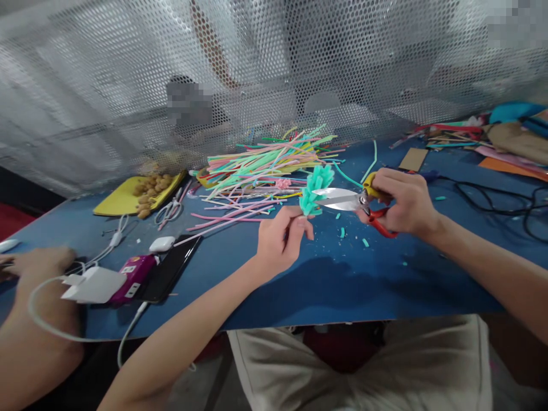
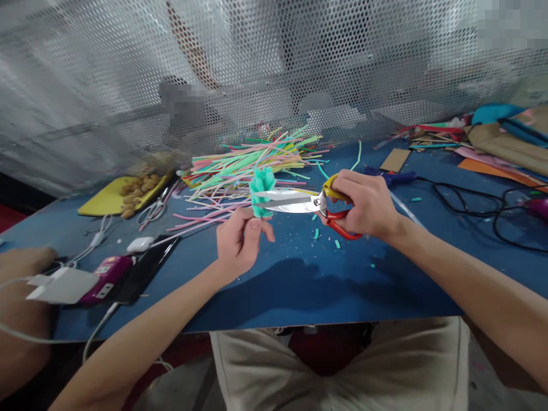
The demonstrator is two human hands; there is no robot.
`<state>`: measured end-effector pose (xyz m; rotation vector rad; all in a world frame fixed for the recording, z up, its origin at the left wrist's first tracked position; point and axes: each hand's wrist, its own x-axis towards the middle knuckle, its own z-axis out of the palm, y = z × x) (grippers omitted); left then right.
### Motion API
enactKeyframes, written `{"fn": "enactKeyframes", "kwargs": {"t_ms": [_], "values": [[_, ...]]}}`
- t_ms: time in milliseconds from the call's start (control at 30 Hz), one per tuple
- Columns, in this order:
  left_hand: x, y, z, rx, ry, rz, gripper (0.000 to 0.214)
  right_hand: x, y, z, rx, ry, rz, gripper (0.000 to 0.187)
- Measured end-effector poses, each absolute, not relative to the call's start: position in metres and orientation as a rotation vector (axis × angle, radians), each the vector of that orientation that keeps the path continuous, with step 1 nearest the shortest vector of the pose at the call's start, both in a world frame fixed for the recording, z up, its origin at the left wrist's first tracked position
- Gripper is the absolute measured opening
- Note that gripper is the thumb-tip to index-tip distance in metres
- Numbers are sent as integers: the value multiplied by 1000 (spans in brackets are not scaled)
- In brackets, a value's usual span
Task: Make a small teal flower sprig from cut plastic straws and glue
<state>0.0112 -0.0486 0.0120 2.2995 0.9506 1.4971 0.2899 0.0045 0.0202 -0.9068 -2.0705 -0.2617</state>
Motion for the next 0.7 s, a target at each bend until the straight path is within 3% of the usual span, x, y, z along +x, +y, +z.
{"fn": "enactKeyframes", "kwargs": {"t_ms": [700], "values": [[13, -53, 15, 2339, 910, 1516, 18, 289, 1, 23, -778, -2099, -303, 27]]}}
